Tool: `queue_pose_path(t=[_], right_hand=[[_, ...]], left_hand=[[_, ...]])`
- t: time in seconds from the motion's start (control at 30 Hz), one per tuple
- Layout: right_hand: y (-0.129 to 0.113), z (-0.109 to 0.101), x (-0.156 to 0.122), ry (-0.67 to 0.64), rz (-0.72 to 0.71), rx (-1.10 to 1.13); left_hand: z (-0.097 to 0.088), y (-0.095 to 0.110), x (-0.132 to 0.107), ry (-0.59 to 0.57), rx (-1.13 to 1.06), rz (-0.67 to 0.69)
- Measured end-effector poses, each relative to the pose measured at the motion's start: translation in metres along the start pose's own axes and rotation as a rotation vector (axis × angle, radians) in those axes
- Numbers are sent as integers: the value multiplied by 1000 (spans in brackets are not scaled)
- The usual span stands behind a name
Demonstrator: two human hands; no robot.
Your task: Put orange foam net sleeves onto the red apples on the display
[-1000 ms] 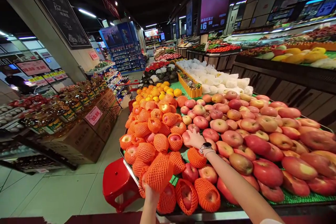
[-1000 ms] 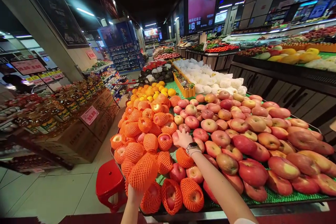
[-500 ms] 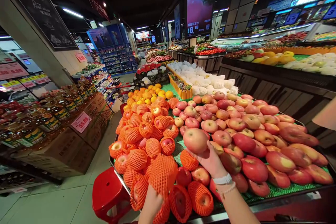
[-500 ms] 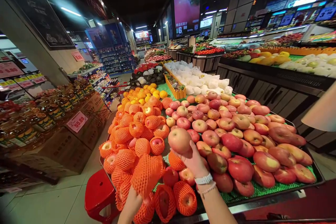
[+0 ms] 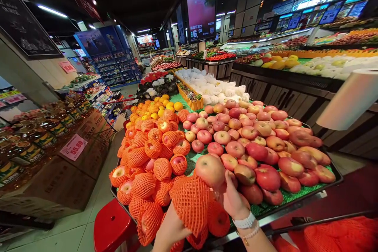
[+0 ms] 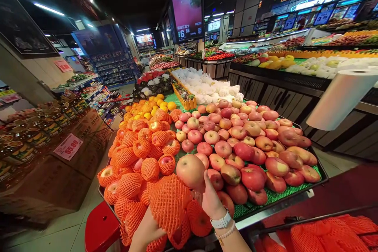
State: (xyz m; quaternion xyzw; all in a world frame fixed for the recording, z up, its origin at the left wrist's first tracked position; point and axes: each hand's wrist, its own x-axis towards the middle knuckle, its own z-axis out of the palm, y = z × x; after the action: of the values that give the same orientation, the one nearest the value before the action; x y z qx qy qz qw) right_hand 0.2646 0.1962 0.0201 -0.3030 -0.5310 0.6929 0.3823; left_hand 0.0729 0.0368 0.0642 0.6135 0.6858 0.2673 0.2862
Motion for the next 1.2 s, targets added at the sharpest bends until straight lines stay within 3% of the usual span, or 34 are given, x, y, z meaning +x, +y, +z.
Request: queue_pose_path(t=[0.23, 0.4, 0.53, 0.67, 0.87, 1.07, 1.2], right_hand=[[24, 27, -11, 97, 139, 75], [5, 28, -12, 110, 173, 71], [-15, 25, -13, -38, 86, 32], [-20, 20, -15, -212, -38, -62], [-18, 15, -18, -349, -55, -167], [-9, 32, -18, -130, -6, -86], [-3, 27, -24, 4, 24, -20]], left_hand=[[-10, 13, 13, 48, -31, 136], [-13, 18, 14, 9, -16, 97], [-17, 28, 19, -33, -22, 120], [-13, 32, 25, 23, -108, 158], [4, 37, 26, 105, -214, 13], [-2, 53, 31, 20, -280, 66], [-15, 19, 12, -7, -264, -103]])
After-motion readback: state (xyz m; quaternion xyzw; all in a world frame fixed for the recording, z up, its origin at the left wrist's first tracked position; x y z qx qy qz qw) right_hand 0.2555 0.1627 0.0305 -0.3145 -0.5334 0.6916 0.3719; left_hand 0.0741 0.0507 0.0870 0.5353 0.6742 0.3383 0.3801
